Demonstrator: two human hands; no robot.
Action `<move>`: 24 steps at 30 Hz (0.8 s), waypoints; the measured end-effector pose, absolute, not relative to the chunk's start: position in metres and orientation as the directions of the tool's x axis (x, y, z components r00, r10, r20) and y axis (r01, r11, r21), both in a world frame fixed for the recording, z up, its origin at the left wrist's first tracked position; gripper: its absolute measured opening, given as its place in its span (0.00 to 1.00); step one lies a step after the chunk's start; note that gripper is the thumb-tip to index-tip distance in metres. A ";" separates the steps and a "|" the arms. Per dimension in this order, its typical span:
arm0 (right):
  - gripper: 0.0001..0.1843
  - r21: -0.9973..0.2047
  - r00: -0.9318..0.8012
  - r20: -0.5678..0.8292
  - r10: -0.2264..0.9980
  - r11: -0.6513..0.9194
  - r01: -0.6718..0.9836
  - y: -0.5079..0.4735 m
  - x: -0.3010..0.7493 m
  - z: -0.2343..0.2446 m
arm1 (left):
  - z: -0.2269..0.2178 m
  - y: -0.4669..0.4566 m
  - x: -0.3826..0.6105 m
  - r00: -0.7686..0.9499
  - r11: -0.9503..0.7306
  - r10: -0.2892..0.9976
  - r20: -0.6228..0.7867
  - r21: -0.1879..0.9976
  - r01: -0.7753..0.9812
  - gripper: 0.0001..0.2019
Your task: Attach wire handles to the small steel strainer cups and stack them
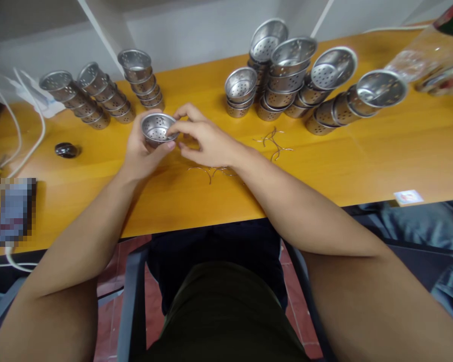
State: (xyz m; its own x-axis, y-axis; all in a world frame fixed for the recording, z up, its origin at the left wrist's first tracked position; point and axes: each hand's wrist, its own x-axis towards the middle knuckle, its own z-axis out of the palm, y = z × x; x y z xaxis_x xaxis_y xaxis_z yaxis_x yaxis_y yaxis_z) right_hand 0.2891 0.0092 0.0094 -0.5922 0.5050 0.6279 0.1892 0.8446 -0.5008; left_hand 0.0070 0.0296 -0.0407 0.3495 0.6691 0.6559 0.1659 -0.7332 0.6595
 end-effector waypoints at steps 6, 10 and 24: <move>0.22 -0.590 -0.494 0.604 0.625 0.768 0.251 0.015 0.288 0.004 | -0.034 0.028 0.003 0.322 -0.664 0.745 0.584 0.695 0.276 0.52; 0.16 -0.617 -0.343 0.520 0.782 0.622 0.483 0.036 0.298 -0.006 | -0.028 0.028 -0.005 0.237 -0.596 0.802 0.549 0.703 0.389 0.48; 0.17 -0.528 -0.110 0.522 0.846 0.422 0.737 0.036 0.323 0.037 | -0.021 0.023 -0.006 0.251 -0.617 0.778 0.576 0.626 0.476 0.38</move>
State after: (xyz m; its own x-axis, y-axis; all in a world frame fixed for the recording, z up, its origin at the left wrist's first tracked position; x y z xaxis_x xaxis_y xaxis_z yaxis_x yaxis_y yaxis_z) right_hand 0.3234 0.0359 0.0368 -0.1098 0.8457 0.5223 0.7369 0.4219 -0.5282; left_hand -0.0057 0.0233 -0.0212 0.2512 0.7781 0.5757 0.4760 -0.6172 0.6265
